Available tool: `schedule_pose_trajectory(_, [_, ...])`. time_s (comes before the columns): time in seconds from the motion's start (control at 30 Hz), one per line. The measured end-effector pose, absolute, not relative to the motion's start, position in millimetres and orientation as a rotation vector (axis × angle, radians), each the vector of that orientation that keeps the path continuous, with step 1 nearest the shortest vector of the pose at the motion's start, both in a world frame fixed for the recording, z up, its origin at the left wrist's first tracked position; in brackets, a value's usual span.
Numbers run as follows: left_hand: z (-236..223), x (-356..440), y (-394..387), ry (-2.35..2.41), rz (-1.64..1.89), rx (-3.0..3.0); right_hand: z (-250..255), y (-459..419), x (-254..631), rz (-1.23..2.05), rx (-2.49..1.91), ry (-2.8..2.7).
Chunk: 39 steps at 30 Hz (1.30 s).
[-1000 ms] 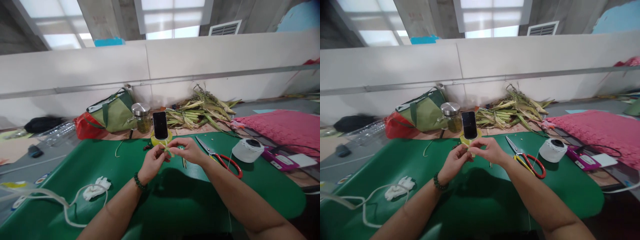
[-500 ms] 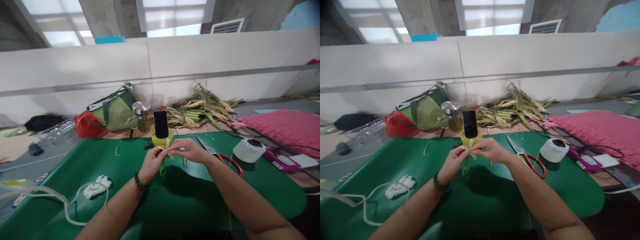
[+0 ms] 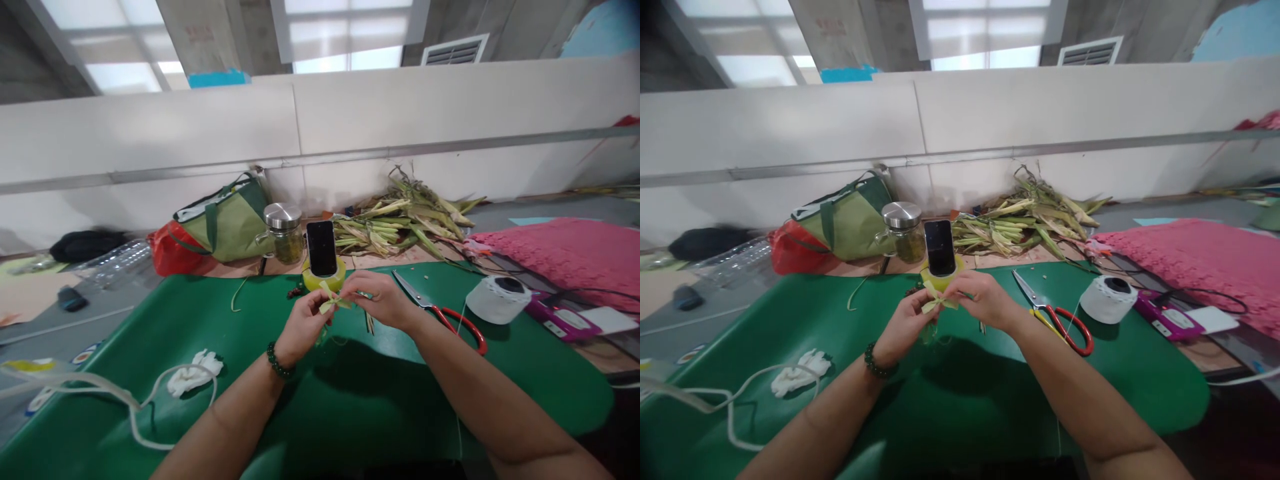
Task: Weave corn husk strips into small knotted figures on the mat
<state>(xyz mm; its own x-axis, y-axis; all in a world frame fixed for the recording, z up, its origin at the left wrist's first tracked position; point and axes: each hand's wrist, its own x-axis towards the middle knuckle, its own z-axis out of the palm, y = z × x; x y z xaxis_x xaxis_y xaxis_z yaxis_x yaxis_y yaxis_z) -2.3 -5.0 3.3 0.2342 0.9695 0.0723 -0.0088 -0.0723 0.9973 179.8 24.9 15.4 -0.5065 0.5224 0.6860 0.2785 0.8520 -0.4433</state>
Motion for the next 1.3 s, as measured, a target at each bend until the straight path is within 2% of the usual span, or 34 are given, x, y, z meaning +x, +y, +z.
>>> schedule_pose_trajectory(0.23, [9,-4,-8,0.942,0.969,1.281,12,28,179,0.349,-0.544,-2.113])
schedule_pose_trajectory(0.5, [9,-12,0,1.049,1.225,1.039,21,42,197,0.71,-0.874,-1.592])
schedule_pose_trajectory(0.63, [10,-9,-3,1.045,1.206,1.095,25,46,208,0.772,-1.135,-1.94])
schedule_pose_trajectory(0.73, [12,-7,-4,1.041,1.192,1.099,21,52,211,0.592,-1.583,-2.285])
schedule_pose_trajectory(0.87, [12,-6,-4,1.038,1.187,1.098,11,61,212,0.446,-1.969,-2.395])
schedule_pose_trajectory(1.1, [9,-5,-4,1.037,1.173,1.125,-9,71,209,0.581,-1.939,-2.535])
schedule_pose_trajectory(1.3, [9,-7,-3,1.032,1.183,1.133,-2,65,204,0.635,-1.939,-2.564])
